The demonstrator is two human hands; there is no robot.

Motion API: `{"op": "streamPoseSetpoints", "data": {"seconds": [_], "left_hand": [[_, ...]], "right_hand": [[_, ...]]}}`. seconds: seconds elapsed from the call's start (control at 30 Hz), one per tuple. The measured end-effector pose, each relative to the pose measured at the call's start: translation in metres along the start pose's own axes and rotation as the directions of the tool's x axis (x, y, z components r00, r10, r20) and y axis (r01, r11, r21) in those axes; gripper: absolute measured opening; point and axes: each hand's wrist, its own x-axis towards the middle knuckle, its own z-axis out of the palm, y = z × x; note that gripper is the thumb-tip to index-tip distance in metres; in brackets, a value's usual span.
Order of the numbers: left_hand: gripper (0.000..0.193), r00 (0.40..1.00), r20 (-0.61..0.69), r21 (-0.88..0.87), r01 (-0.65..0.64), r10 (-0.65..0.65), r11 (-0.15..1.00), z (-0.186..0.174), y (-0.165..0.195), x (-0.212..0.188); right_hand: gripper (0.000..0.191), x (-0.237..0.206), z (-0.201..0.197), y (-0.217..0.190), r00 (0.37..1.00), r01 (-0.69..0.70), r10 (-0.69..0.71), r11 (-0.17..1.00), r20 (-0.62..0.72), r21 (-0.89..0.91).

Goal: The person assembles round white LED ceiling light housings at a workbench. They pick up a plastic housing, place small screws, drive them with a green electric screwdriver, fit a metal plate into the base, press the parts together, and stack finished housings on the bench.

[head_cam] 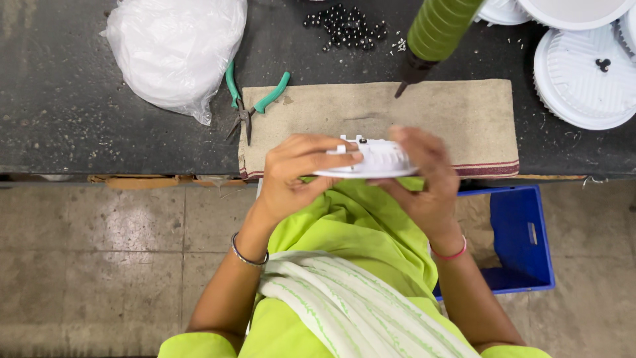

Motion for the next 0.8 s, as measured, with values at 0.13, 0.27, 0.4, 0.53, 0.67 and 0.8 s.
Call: {"op": "streamPoseSetpoints", "data": {"seconds": [0.13, 0.27, 0.4, 0.53, 0.67, 0.8], "left_hand": [[0.032, 0.975, -0.179, -0.113, 0.112, -0.131, 0.987, 0.002, -0.012, 0.003], [0.032, 0.879, -0.334, -0.193, 0.292, -0.342, 0.937, -0.001, -0.027, 0.010], [0.033, 0.818, -0.397, -0.285, 0.321, -0.416, 0.903, 0.001, -0.035, 0.018], [0.033, 0.809, -0.427, -0.286, 0.302, -0.403, 0.909, -0.002, -0.040, 0.022], [0.032, 0.818, -0.406, -0.250, 0.330, -0.408, 0.910, -0.003, -0.034, 0.029], [0.030, 0.890, -0.346, -0.118, 0.272, -0.297, 0.955, -0.003, -0.012, 0.028]], "right_hand": [[0.081, -0.008, 0.015, 0.025, 0.958, -0.280, 0.285, 0.952, -0.030, 0.125], [0.098, -0.013, 0.053, 0.047, 0.938, -0.345, 0.341, 0.935, 0.065, 0.080], [0.102, -0.010, 0.084, 0.054, 0.899, -0.437, 0.434, 0.873, 0.062, 0.216], [0.099, -0.006, 0.092, 0.057, 0.891, -0.450, 0.450, 0.867, 0.051, 0.212], [0.093, -0.009, 0.090, 0.065, 0.866, -0.497, 0.495, 0.831, 0.073, 0.249], [0.056, -0.007, 0.065, 0.089, 0.632, -0.630, 0.717, 0.254, 0.294, 0.733]]}}
